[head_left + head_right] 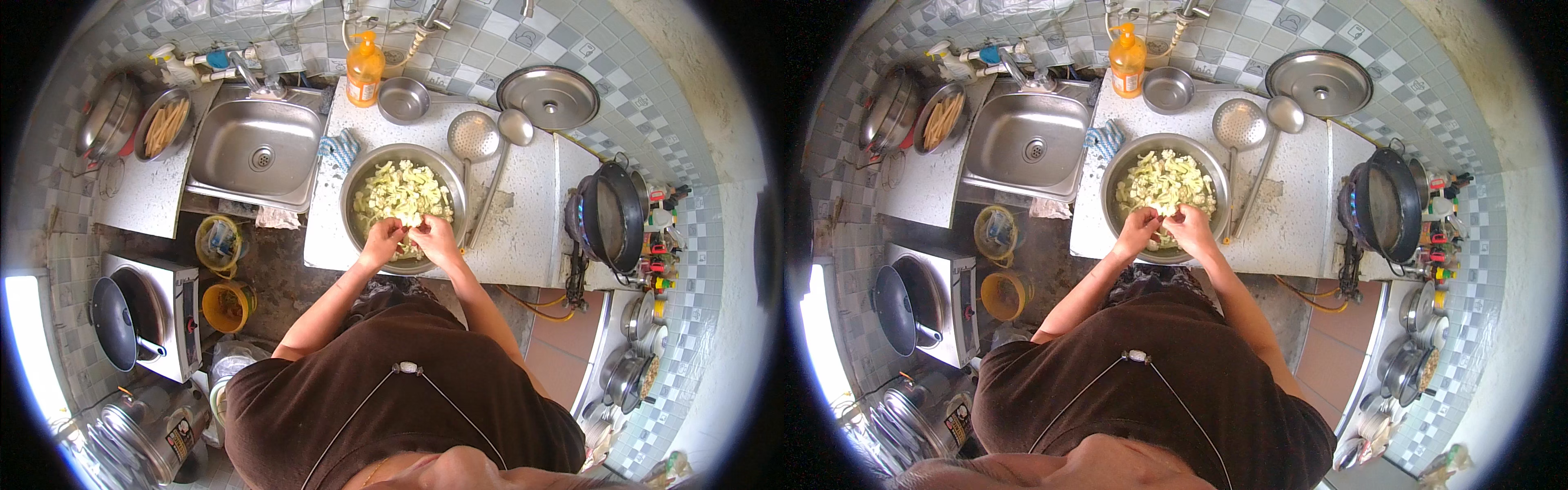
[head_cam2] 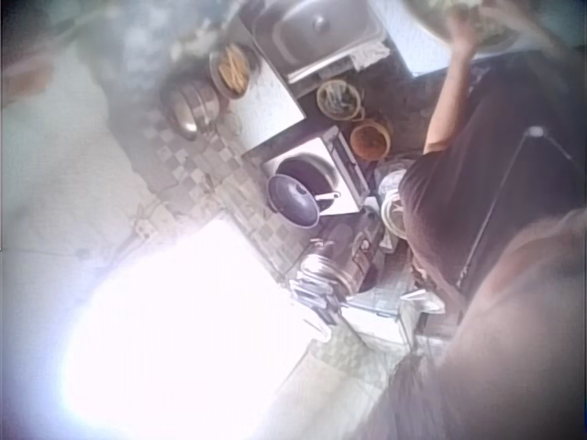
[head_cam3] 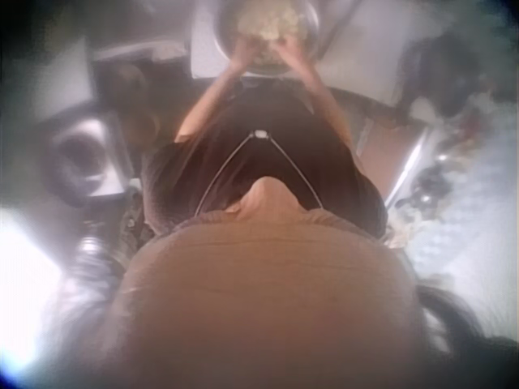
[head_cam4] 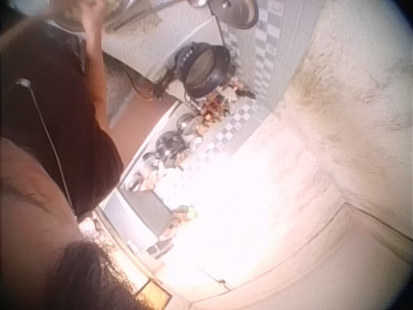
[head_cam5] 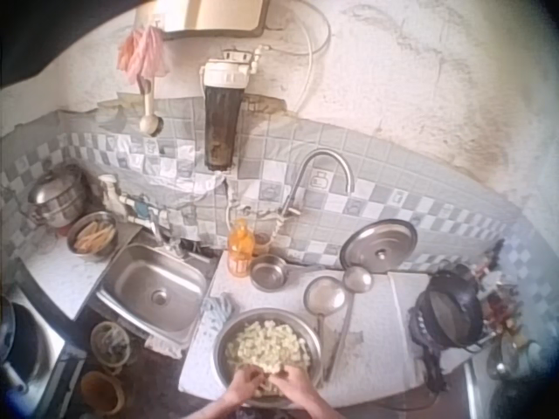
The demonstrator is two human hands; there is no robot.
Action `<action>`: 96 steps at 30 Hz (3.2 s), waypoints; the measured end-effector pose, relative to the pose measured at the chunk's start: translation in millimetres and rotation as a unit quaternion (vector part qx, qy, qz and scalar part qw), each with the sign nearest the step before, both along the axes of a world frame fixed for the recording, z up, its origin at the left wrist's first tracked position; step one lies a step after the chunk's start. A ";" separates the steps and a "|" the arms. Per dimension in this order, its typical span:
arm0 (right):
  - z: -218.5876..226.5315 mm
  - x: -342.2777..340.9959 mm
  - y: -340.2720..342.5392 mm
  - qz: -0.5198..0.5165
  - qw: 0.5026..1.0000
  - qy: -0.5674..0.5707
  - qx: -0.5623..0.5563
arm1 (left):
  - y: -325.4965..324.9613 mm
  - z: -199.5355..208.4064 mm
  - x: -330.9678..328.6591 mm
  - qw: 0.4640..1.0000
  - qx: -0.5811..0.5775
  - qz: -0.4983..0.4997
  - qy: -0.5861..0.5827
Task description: The person is breaking cauliflower into florets by hand inside a large metal bowl.
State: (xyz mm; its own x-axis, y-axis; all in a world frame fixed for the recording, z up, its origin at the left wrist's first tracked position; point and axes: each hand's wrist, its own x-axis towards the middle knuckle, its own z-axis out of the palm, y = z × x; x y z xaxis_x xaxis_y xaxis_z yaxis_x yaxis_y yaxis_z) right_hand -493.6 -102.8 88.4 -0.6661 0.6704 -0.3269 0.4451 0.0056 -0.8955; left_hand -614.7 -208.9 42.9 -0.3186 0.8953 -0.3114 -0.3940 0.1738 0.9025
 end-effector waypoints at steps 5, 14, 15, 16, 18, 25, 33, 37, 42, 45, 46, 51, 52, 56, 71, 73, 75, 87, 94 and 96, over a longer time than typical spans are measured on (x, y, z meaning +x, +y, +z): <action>-6.8 0.2 -2.3 -0.019 0.995 0.083 -0.058 | 2.1 -0.1 11.6 0.998 0.014 0.034 -0.048; -17.1 -6.9 -17.7 -0.122 0.969 0.201 -0.082 | 20.3 16.7 24.8 0.971 -0.002 0.170 -0.166; -19.6 -5.1 -17.5 -0.127 0.965 0.221 -0.066 | 22.2 13.4 22.3 0.962 -0.009 0.196 -0.191; -23.3 -2.8 -17.4 -0.130 0.960 0.242 -0.050 | 23.7 4.4 16.6 0.951 -0.016 0.222 -0.215; -15.7 -1.8 -15.2 -0.166 0.946 0.277 -0.031 | 25.4 -12.9 -0.4 0.939 -0.015 0.282 -0.195; -5.3 21.7 35.5 -0.158 0.981 0.111 -0.010 | 9.9 -35.5 -65.1 0.961 -0.047 0.180 0.206; -54.6 33.3 42.0 -0.125 0.981 0.031 0.143 | 12.4 -13.6 -16.3 0.842 -0.048 0.129 0.522; -54.9 34.9 36.6 -0.093 0.960 -0.041 0.262 | 15.3 -24.3 3.4 0.842 -0.083 -0.059 0.530; -57.8 29.5 25.3 0.080 0.888 -0.265 0.368 | 25.7 -35.4 17.6 0.802 -0.166 -0.140 0.557; -57.8 19.6 20.7 0.119 0.888 -0.295 0.333 | 36.9 -49.1 9.2 0.853 -0.177 -0.151 0.466; -57.4 18.9 21.6 0.099 0.906 -0.266 0.313 | 40.7 -47.8 4.2 0.877 -0.180 -0.157 0.416; -65.1 27.3 48.2 0.004 0.983 0.062 -0.173 | 30.7 -65.4 -25.4 0.968 -0.107 -0.036 0.225; -50.4 25.6 46.0 -0.023 0.977 0.068 -0.198 | 28.1 -58.0 -29.1 0.961 -0.108 -0.035 0.253; -25.3 21.7 40.6 -0.014 0.958 0.167 -0.234 | 17.8 -23.1 -33.4 0.914 -0.096 -0.040 0.393; -11.6 8.8 16.7 -0.009 0.991 0.116 -0.071 | 13.5 4.8 -10.7 0.995 0.048 0.031 -0.078; -11.0 10.9 17.0 -0.011 0.992 0.109 -0.054 | 12.5 9.9 -12.1 0.994 0.057 0.021 -0.085; -7.1 11.9 17.0 -0.010 0.994 0.101 -0.035 | 12.5 8.7 -11.9 0.995 0.057 0.015 -0.079; 20.6 8.7 13.7 0.002 0.999 0.030 0.021 | 6.9 25.6 -6.9 0.990 0.076 0.021 -0.116; 32.8 8.5 9.5 0.041 0.999 -0.009 0.010 | 2.3 24.9 2.5 0.996 0.069 0.030 -0.043; 40.0 7.5 5.5 0.041 0.999 -0.016 0.013 | 2.1 26.2 3.6 0.996 0.068 0.031 -0.041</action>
